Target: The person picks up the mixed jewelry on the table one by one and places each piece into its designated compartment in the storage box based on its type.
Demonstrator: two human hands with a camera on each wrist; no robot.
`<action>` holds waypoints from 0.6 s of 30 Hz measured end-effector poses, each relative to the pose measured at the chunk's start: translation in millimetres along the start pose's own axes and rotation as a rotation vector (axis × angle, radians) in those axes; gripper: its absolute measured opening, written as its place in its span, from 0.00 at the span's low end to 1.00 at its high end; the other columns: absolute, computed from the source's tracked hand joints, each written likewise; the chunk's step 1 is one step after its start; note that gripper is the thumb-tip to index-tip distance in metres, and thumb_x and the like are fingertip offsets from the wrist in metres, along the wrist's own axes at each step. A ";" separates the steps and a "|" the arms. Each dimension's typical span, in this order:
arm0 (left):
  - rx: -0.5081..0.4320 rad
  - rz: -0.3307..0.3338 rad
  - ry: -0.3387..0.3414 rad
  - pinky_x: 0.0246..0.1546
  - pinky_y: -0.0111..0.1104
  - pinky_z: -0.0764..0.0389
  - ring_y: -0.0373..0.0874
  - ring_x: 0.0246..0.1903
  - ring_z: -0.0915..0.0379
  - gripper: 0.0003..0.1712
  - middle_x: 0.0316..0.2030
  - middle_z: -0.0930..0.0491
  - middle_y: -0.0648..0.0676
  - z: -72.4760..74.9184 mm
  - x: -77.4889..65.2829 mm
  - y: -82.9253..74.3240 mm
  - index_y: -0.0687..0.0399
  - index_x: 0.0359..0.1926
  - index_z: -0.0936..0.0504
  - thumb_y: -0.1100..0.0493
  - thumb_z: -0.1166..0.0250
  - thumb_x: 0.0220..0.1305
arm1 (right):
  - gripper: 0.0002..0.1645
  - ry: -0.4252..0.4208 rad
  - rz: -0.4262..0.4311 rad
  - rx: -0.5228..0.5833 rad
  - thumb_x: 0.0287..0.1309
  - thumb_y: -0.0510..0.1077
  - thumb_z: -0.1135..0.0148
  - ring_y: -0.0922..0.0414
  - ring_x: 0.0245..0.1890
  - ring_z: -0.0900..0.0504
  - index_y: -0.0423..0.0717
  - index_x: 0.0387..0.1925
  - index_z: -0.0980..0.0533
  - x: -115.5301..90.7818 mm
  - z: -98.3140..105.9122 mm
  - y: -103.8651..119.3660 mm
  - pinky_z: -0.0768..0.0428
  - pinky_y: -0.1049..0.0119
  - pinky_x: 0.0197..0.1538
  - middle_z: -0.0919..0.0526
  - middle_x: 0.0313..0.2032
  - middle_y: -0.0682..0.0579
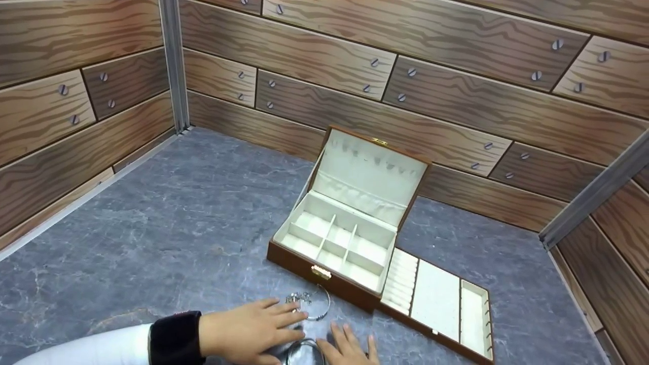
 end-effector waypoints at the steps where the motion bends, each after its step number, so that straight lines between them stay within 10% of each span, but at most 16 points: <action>1: 0.003 -0.004 -0.004 0.64 0.41 0.36 0.43 0.69 0.47 0.32 0.69 0.43 0.45 0.3 0.0 -0.5 0.36 0.64 0.37 0.33 0.53 0.61 | 0.41 0.008 -0.005 0.016 0.45 0.73 0.47 0.36 0.64 0.39 0.56 0.57 0.29 0.0 1.0 0.4 0.51 0.26 0.57 0.34 0.64 0.43; 9: -0.006 -0.002 -0.012 0.66 0.42 0.39 0.43 0.68 0.45 0.32 0.68 0.43 0.45 -0.2 1.7 -1.9 0.36 0.63 0.36 0.34 0.50 0.60 | 0.27 -0.075 0.009 0.002 0.42 0.63 0.36 0.47 0.42 0.24 0.50 0.40 0.22 3.5 16.2 8.5 0.29 0.39 0.40 0.22 0.40 0.52; 18: 0.001 0.005 -0.019 0.64 0.42 0.37 0.42 0.67 0.43 0.31 0.68 0.41 0.45 0.2 4.5 -3.8 0.36 0.61 0.34 0.36 0.45 0.57 | 0.13 -0.108 -0.077 -0.051 0.42 0.53 0.35 0.64 0.24 0.33 0.56 0.15 0.28 3.4 20.3 16.0 0.39 0.63 0.31 0.33 0.21 0.62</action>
Point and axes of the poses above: each hand's wrist, its own x-axis towards the middle knuckle, its own z-axis out of the back of the hand, y = z × x, the point moved 7 cm from there along x, towards the middle knuckle
